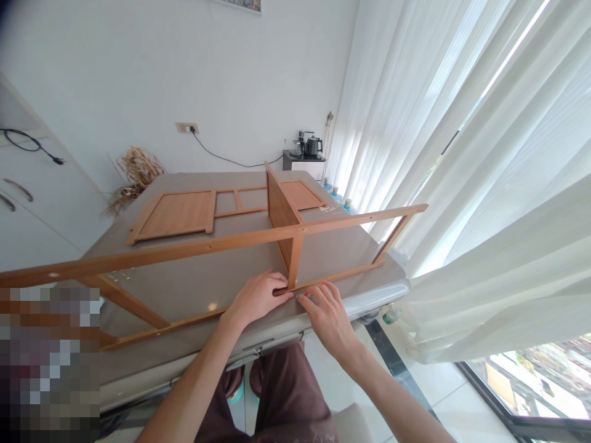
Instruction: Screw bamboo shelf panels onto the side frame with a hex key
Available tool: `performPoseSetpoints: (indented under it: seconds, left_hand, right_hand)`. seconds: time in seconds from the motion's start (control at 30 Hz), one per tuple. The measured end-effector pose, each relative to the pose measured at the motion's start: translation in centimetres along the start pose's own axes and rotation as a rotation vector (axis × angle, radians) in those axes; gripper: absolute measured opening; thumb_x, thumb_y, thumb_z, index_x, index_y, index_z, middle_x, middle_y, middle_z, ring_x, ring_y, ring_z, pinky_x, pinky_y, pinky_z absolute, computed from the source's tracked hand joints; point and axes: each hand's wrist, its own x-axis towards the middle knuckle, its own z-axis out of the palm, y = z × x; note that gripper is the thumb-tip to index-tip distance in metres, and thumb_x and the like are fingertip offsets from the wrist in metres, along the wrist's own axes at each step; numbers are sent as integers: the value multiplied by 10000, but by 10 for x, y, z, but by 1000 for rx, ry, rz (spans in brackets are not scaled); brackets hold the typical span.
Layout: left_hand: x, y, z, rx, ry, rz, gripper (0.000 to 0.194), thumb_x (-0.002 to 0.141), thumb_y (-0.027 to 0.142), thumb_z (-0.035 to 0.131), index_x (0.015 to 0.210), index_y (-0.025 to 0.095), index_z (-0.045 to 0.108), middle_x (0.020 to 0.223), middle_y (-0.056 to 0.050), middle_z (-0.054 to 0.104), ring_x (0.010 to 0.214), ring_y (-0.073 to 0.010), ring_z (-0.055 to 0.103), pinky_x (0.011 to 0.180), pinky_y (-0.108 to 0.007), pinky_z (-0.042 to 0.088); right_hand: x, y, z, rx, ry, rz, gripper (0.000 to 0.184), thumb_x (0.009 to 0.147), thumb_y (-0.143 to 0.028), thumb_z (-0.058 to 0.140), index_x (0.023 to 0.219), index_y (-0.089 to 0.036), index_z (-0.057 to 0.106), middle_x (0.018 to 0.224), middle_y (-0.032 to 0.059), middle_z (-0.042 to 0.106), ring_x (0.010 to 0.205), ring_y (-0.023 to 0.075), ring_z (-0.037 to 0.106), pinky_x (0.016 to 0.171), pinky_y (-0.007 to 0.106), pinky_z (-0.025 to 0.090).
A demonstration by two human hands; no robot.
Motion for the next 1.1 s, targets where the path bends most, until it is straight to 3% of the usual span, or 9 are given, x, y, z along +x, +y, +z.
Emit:
performPoseSetpoints:
  seconds: [0.37,0.57,0.77,1.1]
  left_hand:
    - [0,0,0,13,0,1,212,923,418,582,926,266,731,1054,-1,713,989,-197,618,791,-309,484]
    - [0,-1,0,19,11,12,200,920,411,590,884,265,722,1039,11,716,967,-196,615,764,-305,476]
    - [0,-3,2,18,27,25,173,916,402,599,888,271,709,1051,36,713,971,-190,616,742,-301,468]
    - [0,-4,3,16,33,39,178,921,403,593,892,268,706,1039,31,715,975,-192,613,754,-298,462]
  right_hand:
    - [3,-3,-5,-49,-7,-36,273,921,-29,516,1066,-214,655,1012,66,632,953,207,564,839,348,415]
    - [4,-9,-8,-112,-84,-29,261,894,8,509,984,-195,647,982,75,606,922,226,534,763,339,389]
    - [6,-14,-10,-166,-128,-29,306,859,42,513,1038,-175,632,994,84,592,913,240,525,742,350,389]
    - [16,-17,-16,-283,-143,-131,188,873,-6,548,951,-163,618,920,90,594,896,259,524,725,368,387]
